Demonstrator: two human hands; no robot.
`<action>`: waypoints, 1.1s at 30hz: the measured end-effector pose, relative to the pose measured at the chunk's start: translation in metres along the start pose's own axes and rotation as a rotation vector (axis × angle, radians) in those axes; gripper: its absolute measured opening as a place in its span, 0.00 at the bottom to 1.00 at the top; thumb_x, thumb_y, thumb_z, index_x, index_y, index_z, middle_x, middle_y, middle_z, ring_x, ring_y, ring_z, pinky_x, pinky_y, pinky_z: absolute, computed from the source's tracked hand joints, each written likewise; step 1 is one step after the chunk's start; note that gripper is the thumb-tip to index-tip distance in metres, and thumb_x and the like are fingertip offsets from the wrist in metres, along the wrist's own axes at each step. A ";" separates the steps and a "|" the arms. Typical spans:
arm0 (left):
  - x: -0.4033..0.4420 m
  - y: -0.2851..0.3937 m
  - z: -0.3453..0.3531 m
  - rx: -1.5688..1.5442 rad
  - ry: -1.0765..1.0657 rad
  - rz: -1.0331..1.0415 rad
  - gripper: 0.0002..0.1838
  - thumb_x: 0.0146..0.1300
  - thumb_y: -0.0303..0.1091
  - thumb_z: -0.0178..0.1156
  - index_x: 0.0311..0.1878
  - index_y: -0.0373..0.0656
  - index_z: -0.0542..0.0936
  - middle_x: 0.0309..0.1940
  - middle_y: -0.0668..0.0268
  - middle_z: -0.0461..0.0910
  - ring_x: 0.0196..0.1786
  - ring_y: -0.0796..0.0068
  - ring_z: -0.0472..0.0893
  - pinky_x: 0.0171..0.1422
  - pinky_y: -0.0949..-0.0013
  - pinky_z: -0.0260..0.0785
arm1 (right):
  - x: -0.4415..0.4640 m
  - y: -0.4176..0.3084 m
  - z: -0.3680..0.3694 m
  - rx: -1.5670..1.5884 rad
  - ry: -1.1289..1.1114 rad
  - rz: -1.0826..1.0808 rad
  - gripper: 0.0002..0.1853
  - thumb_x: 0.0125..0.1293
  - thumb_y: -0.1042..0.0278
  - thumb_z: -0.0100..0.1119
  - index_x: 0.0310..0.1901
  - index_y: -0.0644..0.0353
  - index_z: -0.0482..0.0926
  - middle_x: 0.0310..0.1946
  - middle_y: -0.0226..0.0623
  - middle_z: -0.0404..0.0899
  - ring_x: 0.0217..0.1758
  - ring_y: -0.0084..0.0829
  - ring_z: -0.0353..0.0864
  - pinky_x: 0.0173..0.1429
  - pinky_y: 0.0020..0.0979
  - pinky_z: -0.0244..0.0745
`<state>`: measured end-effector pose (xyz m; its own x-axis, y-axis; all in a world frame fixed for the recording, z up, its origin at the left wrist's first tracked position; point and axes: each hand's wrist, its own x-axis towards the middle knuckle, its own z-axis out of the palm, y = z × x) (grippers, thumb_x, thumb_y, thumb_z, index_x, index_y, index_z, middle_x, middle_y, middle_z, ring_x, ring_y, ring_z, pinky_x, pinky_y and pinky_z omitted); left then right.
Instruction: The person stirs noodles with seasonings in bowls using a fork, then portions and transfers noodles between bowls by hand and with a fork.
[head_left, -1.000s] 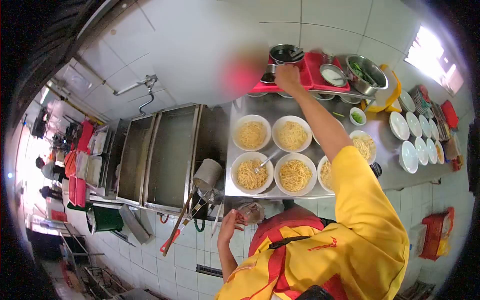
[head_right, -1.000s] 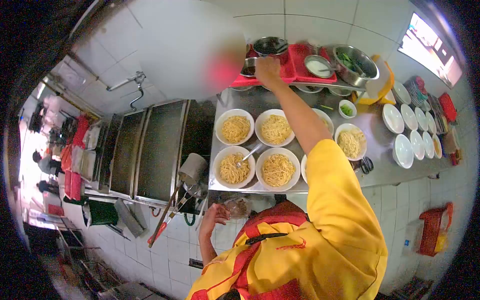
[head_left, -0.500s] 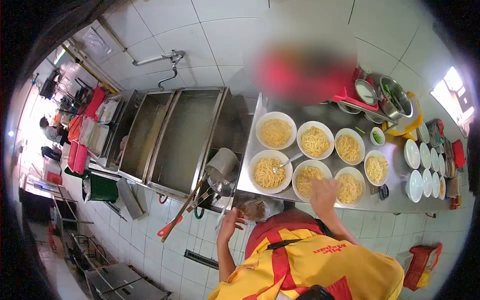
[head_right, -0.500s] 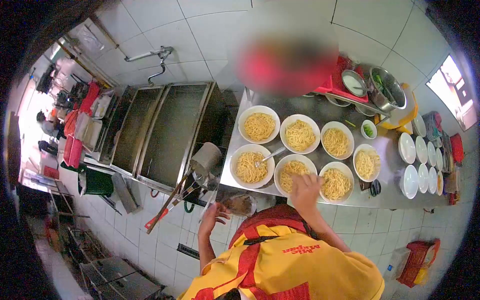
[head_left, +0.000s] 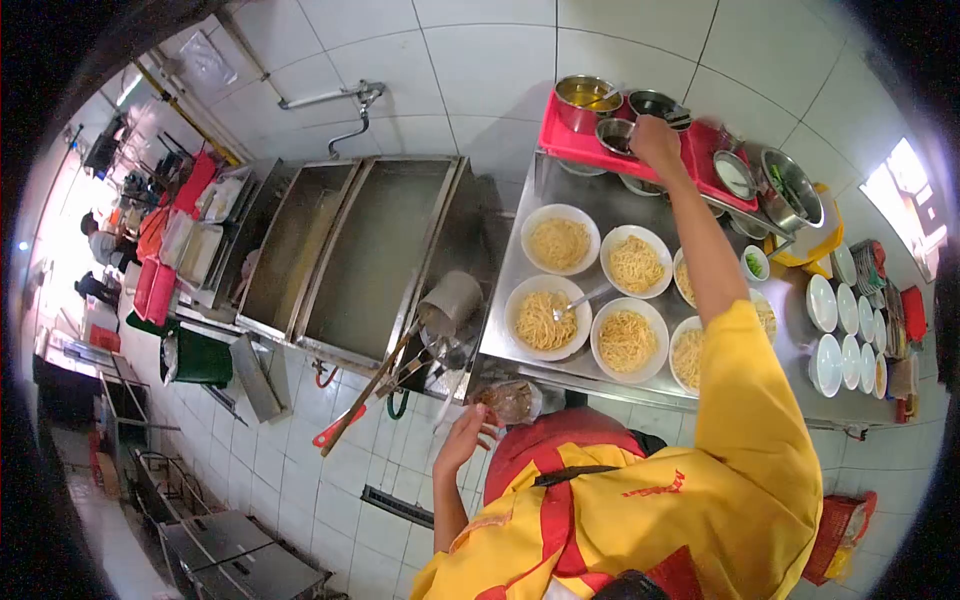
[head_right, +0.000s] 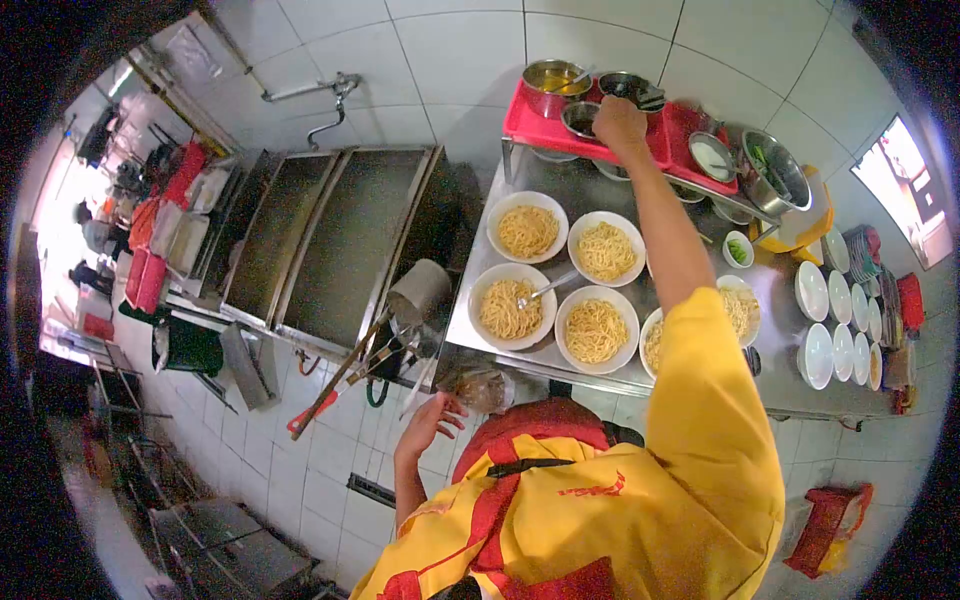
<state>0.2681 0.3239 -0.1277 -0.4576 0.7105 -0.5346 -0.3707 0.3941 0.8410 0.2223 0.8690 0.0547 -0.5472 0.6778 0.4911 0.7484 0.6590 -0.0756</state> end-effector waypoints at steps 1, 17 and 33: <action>0.000 0.002 0.002 -0.016 -0.007 0.011 0.27 0.69 0.58 0.39 0.46 0.42 0.73 0.37 0.64 0.79 0.33 0.75 0.79 0.31 0.73 0.71 | -0.004 -0.003 0.001 0.031 -0.114 0.004 0.12 0.53 0.62 0.59 0.35 0.60 0.80 0.33 0.45 0.80 0.46 0.44 0.77 0.41 0.47 0.70; 0.135 0.053 0.066 -0.293 0.057 0.158 0.28 0.72 0.54 0.31 0.60 0.40 0.65 0.47 0.58 0.76 0.41 0.65 0.80 0.41 0.61 0.75 | -0.250 -0.049 0.008 0.073 -0.614 -0.353 0.22 0.61 0.51 0.54 0.42 0.66 0.74 0.35 0.48 0.80 0.45 0.47 0.77 0.57 0.52 0.60; 0.095 0.080 0.081 -0.546 0.163 0.402 0.34 0.71 0.57 0.35 0.68 0.38 0.55 0.67 0.56 0.59 0.67 0.61 0.63 0.70 0.60 0.53 | -0.297 -0.059 -0.057 0.352 -0.493 -0.061 0.23 0.67 0.51 0.43 0.39 0.68 0.74 0.30 0.48 0.80 0.35 0.47 0.80 0.49 0.49 0.62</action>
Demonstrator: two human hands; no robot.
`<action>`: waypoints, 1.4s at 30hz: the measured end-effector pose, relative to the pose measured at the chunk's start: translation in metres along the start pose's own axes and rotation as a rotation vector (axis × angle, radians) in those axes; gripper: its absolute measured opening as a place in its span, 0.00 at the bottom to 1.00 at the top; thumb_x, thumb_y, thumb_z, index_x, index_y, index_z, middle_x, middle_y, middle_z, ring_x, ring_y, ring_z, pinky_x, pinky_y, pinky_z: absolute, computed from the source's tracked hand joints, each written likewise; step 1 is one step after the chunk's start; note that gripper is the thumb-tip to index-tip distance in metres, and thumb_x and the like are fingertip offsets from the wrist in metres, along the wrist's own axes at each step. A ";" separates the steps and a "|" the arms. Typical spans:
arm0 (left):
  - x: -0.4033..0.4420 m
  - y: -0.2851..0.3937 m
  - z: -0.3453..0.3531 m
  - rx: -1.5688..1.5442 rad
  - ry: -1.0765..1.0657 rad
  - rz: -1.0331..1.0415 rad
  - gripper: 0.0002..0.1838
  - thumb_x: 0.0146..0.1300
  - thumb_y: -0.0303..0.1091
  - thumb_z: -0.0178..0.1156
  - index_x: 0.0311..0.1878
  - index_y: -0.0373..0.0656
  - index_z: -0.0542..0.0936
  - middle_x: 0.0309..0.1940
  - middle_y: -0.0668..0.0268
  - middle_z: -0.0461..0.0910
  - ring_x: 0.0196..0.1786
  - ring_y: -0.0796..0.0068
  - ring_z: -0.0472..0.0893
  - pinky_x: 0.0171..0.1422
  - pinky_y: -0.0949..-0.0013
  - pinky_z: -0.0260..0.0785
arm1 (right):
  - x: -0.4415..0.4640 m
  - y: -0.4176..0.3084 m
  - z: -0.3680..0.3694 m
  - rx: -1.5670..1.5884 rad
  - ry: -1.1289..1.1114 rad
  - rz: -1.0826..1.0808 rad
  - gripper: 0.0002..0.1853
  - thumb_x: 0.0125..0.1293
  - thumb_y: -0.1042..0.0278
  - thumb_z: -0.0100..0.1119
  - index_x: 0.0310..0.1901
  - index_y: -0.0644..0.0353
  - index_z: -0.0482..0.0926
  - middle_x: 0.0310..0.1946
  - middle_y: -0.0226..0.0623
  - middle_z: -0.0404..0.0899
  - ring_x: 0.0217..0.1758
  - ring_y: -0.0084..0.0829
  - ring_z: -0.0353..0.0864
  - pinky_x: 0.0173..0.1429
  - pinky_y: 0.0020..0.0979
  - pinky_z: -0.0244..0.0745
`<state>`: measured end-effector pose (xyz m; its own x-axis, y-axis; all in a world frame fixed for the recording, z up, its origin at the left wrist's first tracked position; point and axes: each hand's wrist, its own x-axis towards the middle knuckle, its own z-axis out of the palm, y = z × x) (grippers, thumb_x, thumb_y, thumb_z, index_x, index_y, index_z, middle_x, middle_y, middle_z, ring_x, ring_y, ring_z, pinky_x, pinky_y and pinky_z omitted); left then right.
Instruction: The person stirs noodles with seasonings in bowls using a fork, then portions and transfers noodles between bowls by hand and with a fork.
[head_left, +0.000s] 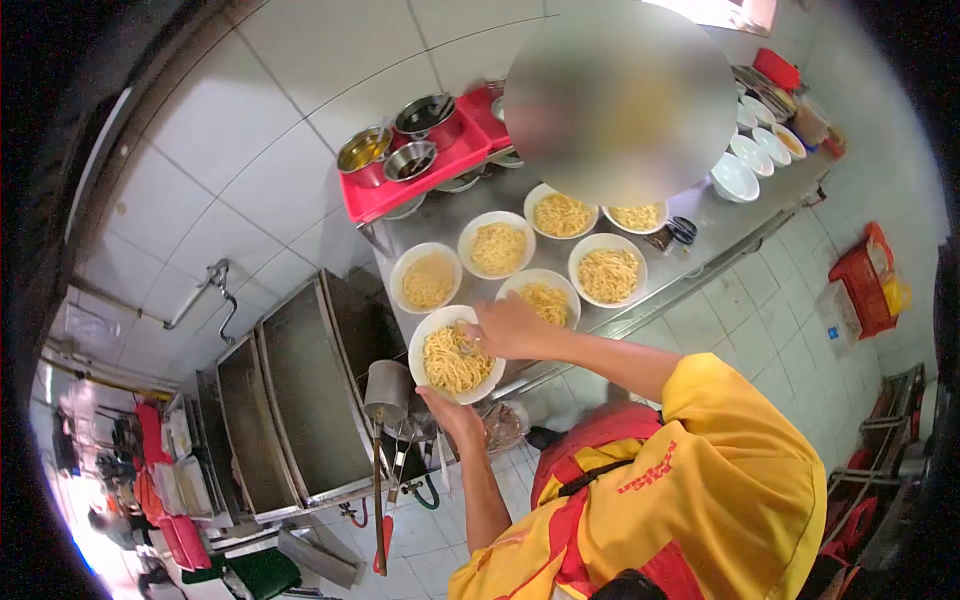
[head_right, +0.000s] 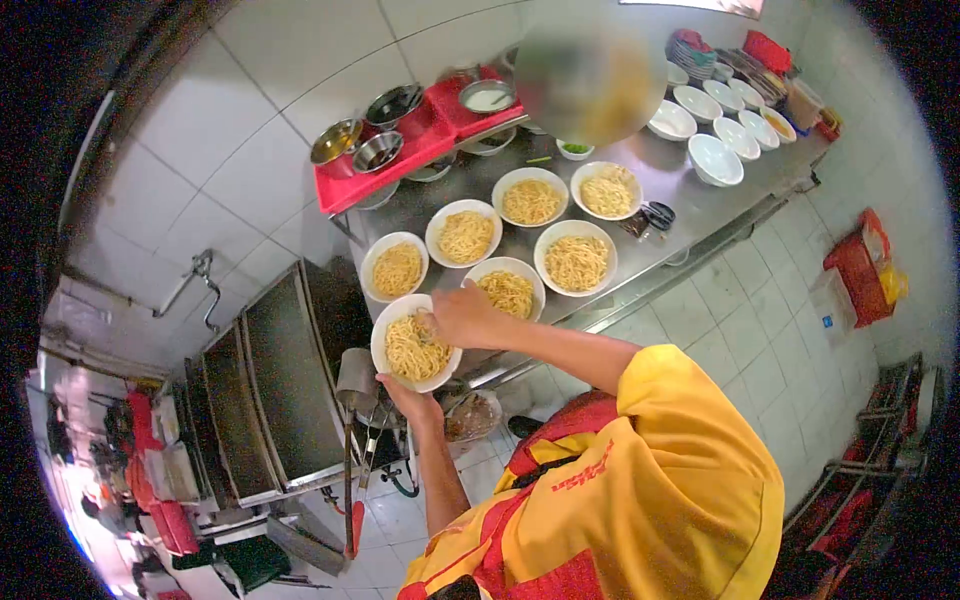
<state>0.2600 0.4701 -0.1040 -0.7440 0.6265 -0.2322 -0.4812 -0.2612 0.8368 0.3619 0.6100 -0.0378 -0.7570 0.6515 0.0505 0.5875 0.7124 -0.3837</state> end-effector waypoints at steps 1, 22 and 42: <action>-0.004 -0.001 0.005 0.070 -0.016 0.010 0.34 0.72 0.55 0.33 0.68 0.35 0.55 0.66 0.55 0.59 0.67 0.63 0.62 0.71 0.63 0.52 | -0.013 0.013 -0.002 0.025 0.013 0.022 0.21 0.67 0.54 0.44 0.39 0.67 0.74 0.30 0.49 0.80 0.35 0.46 0.80 0.48 0.49 0.62; -0.214 -0.317 0.300 0.288 -0.595 -0.290 0.37 0.71 0.58 0.34 0.71 0.36 0.49 0.71 0.58 0.48 0.71 0.67 0.55 0.72 0.64 0.49 | -0.358 0.296 -0.283 -0.155 0.627 0.361 0.04 0.49 0.72 0.60 0.25 0.54 0.84 0.20 0.33 0.78 0.29 0.37 0.72 0.37 0.38 0.60; -0.199 -0.337 0.535 0.550 -0.920 0.086 0.31 0.73 0.55 0.31 0.64 0.38 0.62 0.58 0.57 0.67 0.63 0.66 0.66 0.67 0.67 0.56 | -0.353 0.480 -0.252 -0.136 0.801 0.600 0.08 0.46 0.74 0.60 0.29 0.51 0.83 0.29 0.27 0.75 0.38 0.30 0.70 0.44 0.36 0.56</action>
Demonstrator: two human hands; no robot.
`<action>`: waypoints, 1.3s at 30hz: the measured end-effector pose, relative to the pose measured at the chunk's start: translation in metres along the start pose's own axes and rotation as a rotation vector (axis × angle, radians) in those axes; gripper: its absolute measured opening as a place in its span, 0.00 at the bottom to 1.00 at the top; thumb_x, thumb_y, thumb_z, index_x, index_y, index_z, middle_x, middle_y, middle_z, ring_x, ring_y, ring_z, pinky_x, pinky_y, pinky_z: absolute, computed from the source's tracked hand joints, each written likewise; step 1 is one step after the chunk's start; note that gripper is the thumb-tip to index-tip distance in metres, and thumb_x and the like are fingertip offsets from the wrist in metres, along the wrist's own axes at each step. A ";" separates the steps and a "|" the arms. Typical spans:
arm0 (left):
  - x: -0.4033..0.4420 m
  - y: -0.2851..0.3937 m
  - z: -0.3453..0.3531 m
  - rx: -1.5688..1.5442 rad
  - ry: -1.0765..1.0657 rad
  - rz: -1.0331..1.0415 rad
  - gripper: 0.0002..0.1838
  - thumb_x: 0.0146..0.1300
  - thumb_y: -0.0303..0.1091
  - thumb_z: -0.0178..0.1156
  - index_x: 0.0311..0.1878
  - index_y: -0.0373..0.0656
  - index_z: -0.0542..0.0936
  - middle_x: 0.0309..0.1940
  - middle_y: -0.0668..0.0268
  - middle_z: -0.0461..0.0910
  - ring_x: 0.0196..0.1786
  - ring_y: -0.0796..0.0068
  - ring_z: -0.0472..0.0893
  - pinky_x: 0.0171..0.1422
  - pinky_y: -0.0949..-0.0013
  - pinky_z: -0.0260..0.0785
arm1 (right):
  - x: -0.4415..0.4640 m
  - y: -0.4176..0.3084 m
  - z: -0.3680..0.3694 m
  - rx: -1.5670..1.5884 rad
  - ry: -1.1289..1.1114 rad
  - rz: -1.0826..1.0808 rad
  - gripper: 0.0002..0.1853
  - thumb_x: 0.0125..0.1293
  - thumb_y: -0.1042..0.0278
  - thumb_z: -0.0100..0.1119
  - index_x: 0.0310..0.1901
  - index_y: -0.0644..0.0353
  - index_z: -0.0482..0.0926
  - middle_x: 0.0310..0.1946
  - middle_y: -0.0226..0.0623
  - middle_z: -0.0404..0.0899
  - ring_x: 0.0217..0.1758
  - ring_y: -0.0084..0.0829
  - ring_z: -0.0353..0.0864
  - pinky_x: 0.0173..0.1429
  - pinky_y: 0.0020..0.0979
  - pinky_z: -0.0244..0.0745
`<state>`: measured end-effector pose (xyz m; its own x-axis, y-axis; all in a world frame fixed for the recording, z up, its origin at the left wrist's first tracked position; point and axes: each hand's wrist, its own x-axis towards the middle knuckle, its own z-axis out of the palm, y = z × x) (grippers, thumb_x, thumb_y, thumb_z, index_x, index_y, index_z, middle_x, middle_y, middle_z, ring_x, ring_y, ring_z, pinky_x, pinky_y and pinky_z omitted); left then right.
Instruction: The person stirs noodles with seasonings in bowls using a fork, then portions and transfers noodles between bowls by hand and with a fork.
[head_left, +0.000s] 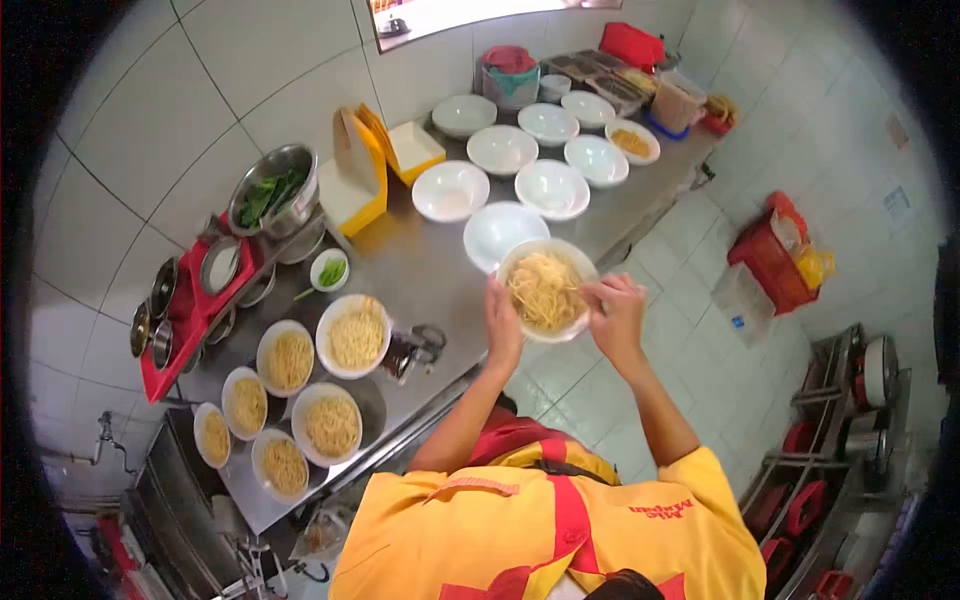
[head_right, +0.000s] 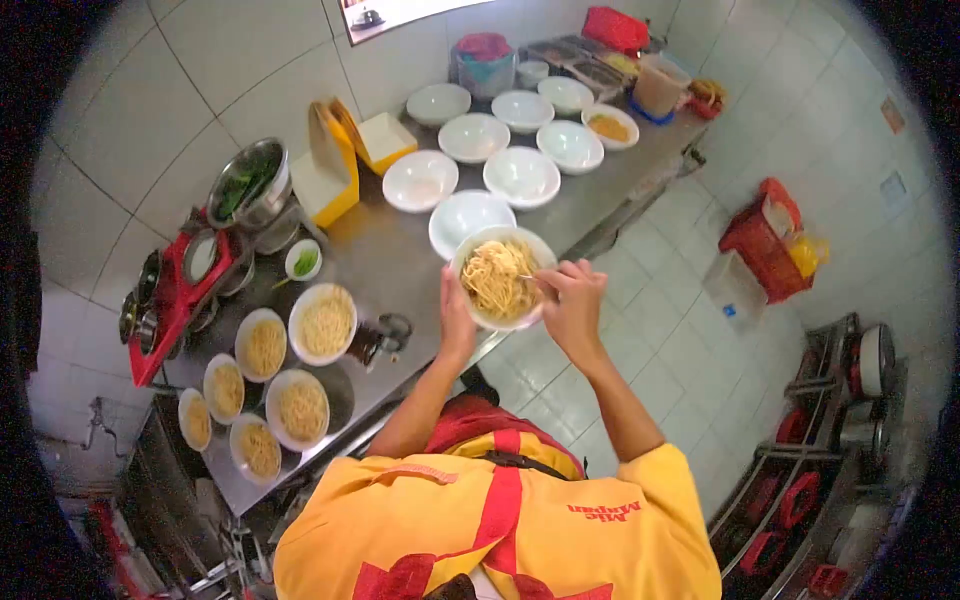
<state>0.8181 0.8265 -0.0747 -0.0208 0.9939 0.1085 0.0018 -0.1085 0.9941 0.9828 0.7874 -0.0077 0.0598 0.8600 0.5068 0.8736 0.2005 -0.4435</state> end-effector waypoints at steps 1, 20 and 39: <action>0.015 0.005 -0.001 -0.248 0.005 -0.052 0.29 0.73 0.53 0.32 0.63 0.39 0.64 0.57 0.58 0.67 0.61 0.67 0.66 0.67 0.67 0.56 | 0.019 0.003 -0.012 -0.009 0.004 -0.028 0.08 0.46 0.74 0.60 0.29 0.51 0.83 0.29 0.27 0.75 0.38 0.30 0.70 0.44 0.36 0.56; 0.134 -0.024 0.003 -0.459 0.351 -0.236 0.30 0.74 0.51 0.27 0.63 0.34 0.62 0.61 0.52 0.63 0.65 0.63 0.62 0.71 0.65 0.49 | 0.190 0.043 0.030 -0.280 -0.041 -0.337 0.13 0.43 0.74 0.59 0.33 0.49 0.83 0.26 0.27 0.75 0.38 0.30 0.72 0.45 0.37 0.57; 0.181 -0.037 0.023 -0.311 0.627 -0.124 0.33 0.73 0.56 0.28 0.66 0.37 0.57 0.61 0.58 0.63 0.64 0.70 0.63 0.69 0.67 0.52 | 0.319 0.037 0.065 0.503 -0.296 -0.408 0.05 0.50 0.77 0.60 0.28 0.55 0.83 0.21 0.28 0.78 0.29 0.29 0.72 0.40 0.32 0.56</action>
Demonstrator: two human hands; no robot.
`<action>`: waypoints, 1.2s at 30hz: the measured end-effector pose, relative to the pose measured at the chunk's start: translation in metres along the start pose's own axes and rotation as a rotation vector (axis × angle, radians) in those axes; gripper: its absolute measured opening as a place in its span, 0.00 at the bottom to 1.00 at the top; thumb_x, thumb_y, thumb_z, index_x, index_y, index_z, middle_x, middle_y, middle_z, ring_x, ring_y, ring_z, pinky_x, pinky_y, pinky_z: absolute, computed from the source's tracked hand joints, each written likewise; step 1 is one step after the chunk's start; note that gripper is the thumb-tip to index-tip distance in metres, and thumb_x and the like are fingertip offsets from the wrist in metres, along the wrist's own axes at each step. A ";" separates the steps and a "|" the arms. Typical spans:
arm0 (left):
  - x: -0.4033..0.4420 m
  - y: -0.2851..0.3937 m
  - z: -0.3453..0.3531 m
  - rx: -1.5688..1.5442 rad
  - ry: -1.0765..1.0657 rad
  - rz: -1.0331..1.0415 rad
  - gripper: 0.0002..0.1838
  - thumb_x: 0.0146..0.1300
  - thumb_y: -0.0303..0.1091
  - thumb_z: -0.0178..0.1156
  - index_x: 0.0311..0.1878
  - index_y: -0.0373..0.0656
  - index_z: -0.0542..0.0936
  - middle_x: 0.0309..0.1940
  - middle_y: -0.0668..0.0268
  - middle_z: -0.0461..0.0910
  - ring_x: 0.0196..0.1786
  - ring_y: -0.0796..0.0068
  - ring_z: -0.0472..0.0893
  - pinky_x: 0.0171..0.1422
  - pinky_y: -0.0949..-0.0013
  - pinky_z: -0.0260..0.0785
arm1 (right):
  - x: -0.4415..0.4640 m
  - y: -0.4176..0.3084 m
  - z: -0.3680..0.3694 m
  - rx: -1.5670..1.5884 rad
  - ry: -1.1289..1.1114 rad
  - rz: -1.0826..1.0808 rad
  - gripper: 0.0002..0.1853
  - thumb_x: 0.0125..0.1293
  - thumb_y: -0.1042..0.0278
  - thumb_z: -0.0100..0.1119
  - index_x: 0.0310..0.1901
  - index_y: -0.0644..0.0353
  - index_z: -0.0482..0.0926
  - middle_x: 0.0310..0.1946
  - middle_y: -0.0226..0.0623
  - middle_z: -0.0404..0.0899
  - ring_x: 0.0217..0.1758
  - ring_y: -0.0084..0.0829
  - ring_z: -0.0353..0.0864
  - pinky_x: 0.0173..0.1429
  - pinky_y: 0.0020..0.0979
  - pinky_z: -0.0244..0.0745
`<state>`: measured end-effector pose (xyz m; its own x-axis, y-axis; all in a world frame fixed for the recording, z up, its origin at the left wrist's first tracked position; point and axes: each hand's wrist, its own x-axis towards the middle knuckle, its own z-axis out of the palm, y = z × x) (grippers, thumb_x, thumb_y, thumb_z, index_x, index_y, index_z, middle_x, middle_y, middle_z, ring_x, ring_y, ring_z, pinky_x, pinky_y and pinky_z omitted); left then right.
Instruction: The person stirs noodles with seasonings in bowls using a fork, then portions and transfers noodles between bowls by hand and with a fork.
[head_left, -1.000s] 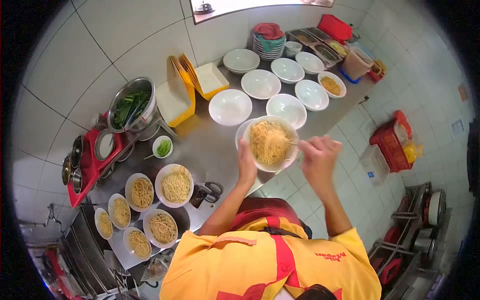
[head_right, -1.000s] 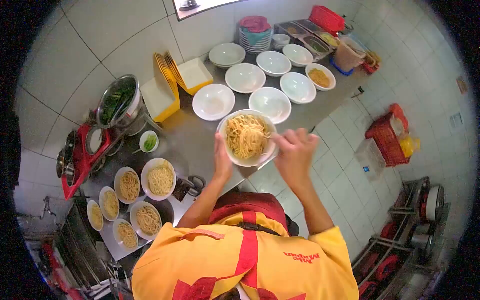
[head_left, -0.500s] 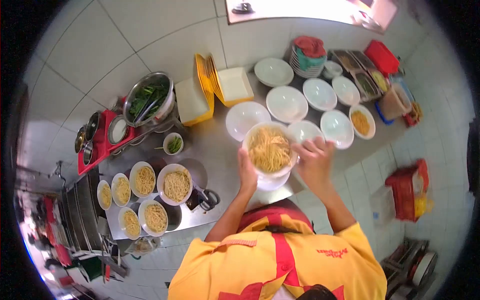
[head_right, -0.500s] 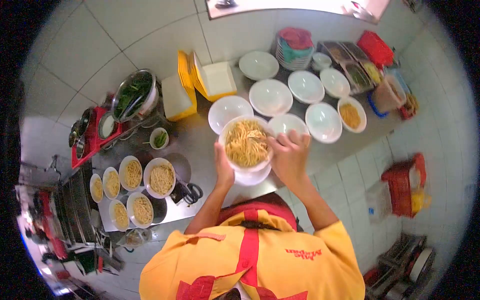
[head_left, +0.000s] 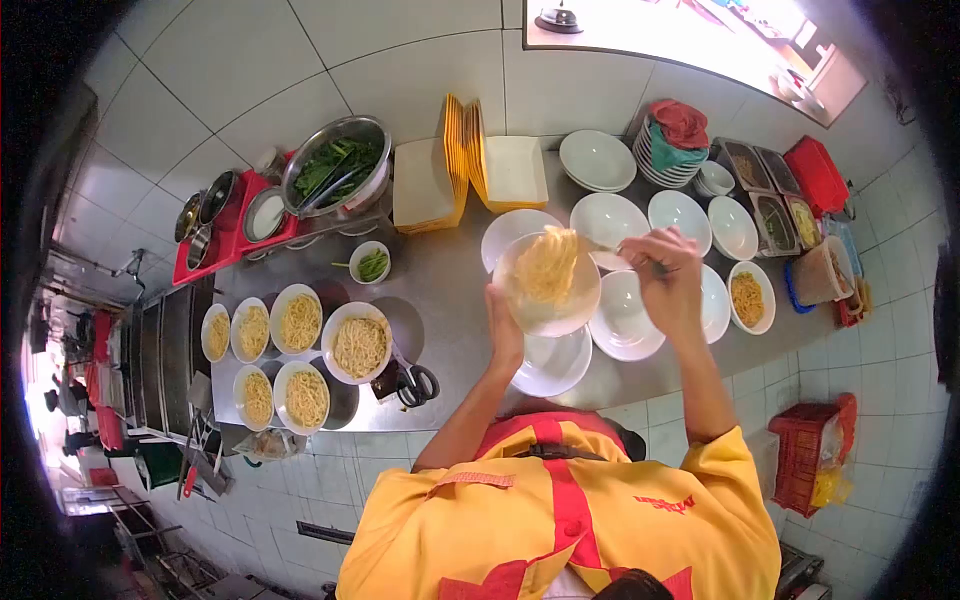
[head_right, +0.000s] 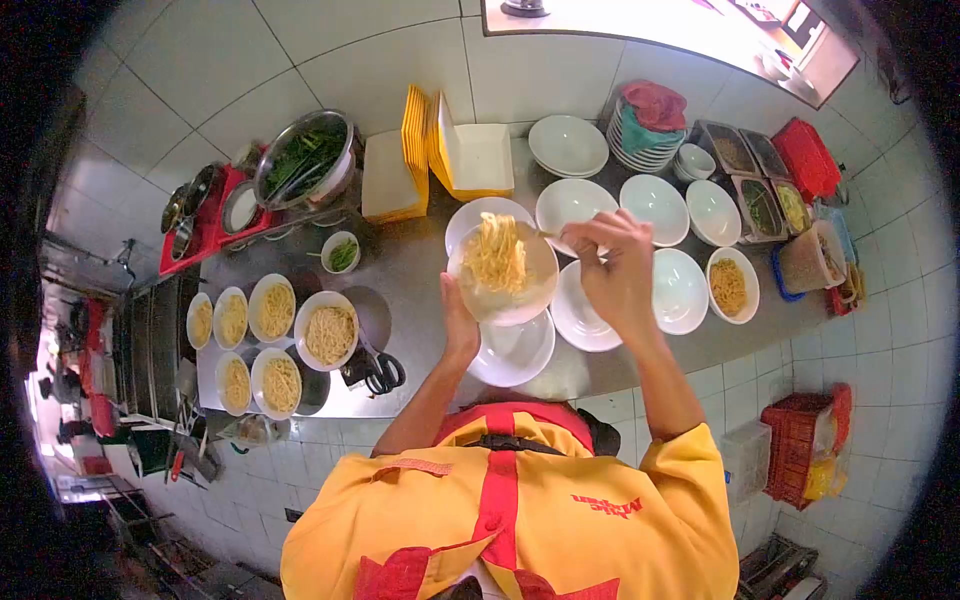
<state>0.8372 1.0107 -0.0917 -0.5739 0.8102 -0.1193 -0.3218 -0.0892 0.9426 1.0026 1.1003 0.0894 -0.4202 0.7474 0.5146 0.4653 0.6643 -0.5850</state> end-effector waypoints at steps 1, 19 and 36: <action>0.003 -0.001 0.002 -0.021 0.002 0.003 0.33 0.72 0.57 0.28 0.66 0.36 0.58 0.62 0.58 0.62 0.64 0.68 0.62 0.69 0.66 0.51 | 0.006 -0.006 -0.005 -0.031 0.003 -0.039 0.04 0.51 0.76 0.61 0.28 0.56 0.83 0.22 0.28 0.78 0.29 0.29 0.72 0.41 0.31 0.56; -0.004 0.008 -0.021 0.141 0.076 0.065 0.33 0.72 0.56 0.30 0.63 0.34 0.61 0.60 0.55 0.64 0.63 0.67 0.64 0.68 0.65 0.53 | -0.055 0.020 0.080 -0.315 0.026 -0.112 0.10 0.44 0.79 0.58 0.28 0.52 0.81 0.24 0.28 0.76 0.33 0.31 0.73 0.43 0.36 0.58; 0.007 0.017 -0.029 -0.086 0.090 0.013 0.35 0.72 0.57 0.30 0.64 0.33 0.59 0.59 0.54 0.65 0.63 0.66 0.65 0.68 0.66 0.53 | -0.028 0.017 0.104 -0.149 -0.095 -0.055 0.09 0.42 0.78 0.57 0.26 0.52 0.82 0.22 0.27 0.76 0.33 0.32 0.74 0.44 0.36 0.58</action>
<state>0.8059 0.9976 -0.0858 -0.6426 0.7536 -0.1385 -0.3754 -0.1520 0.9143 0.9412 1.0897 -0.0004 -0.5168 0.7107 0.4773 0.5471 0.7030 -0.4544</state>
